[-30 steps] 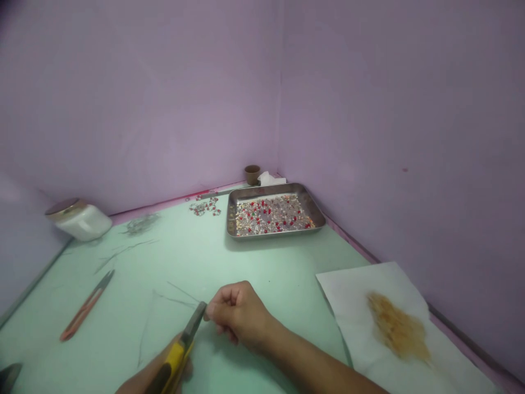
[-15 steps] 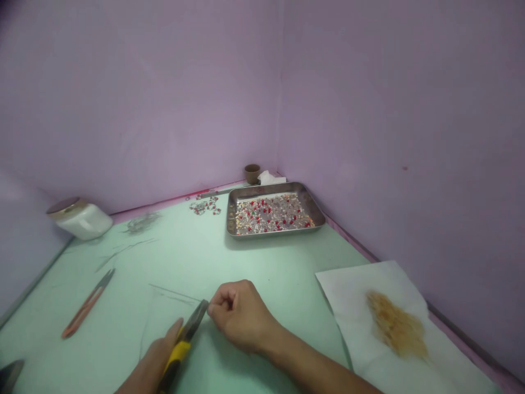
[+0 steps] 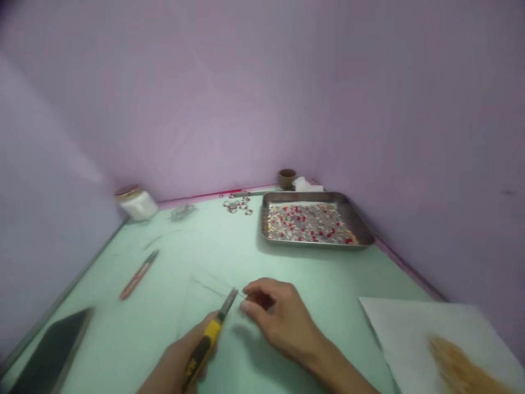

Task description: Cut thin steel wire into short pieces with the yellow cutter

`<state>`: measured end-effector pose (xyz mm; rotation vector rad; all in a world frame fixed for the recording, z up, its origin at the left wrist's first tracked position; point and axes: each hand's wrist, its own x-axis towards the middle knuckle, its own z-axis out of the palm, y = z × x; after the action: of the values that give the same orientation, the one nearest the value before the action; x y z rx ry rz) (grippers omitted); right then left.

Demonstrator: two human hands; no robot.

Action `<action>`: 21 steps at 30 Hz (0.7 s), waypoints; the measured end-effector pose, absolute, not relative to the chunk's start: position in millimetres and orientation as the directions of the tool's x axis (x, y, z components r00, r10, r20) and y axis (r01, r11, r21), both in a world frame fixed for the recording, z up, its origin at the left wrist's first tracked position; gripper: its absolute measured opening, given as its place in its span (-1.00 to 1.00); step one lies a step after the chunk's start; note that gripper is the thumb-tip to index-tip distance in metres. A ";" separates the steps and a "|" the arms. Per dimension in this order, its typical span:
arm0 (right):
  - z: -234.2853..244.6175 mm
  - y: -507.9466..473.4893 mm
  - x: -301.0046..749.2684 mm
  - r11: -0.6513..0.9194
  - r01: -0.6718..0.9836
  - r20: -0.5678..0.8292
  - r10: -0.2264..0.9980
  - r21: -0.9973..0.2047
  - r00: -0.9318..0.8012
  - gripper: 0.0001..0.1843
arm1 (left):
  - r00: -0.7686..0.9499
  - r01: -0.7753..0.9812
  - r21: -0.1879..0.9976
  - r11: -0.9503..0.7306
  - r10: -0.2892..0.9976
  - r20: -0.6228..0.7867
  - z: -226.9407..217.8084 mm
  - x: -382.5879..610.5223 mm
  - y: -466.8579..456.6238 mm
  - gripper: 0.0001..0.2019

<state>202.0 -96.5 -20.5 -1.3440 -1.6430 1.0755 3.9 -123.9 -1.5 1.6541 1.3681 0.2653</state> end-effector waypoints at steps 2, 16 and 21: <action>-8.0 -94.6 205.2 0.246 0.500 0.242 0.967 -0.830 -0.075 -0.80 | 0.342 0.650 0.759 -0.017 0.899 -0.274 -7.3 2.3 -126.7 -0.32; 51.3 -24.5 -24.1 0.992 -0.115 0.235 -0.098 -0.059 -0.967 -0.56 | 0.433 0.632 0.774 -0.028 0.841 -0.323 -12.9 -7.4 -122.1 -0.69; 14.9 -24.0 -106.1 0.942 -0.332 0.088 -0.327 -0.042 -0.941 -0.40 | 0.474 0.632 0.775 -0.014 0.798 -0.373 -32.7 -12.3 -119.2 -0.74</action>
<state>-106.1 -24.0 14.9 0.5128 -3.0176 0.0858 -12.3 -119.2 -32.7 1.7193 1.2301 0.2064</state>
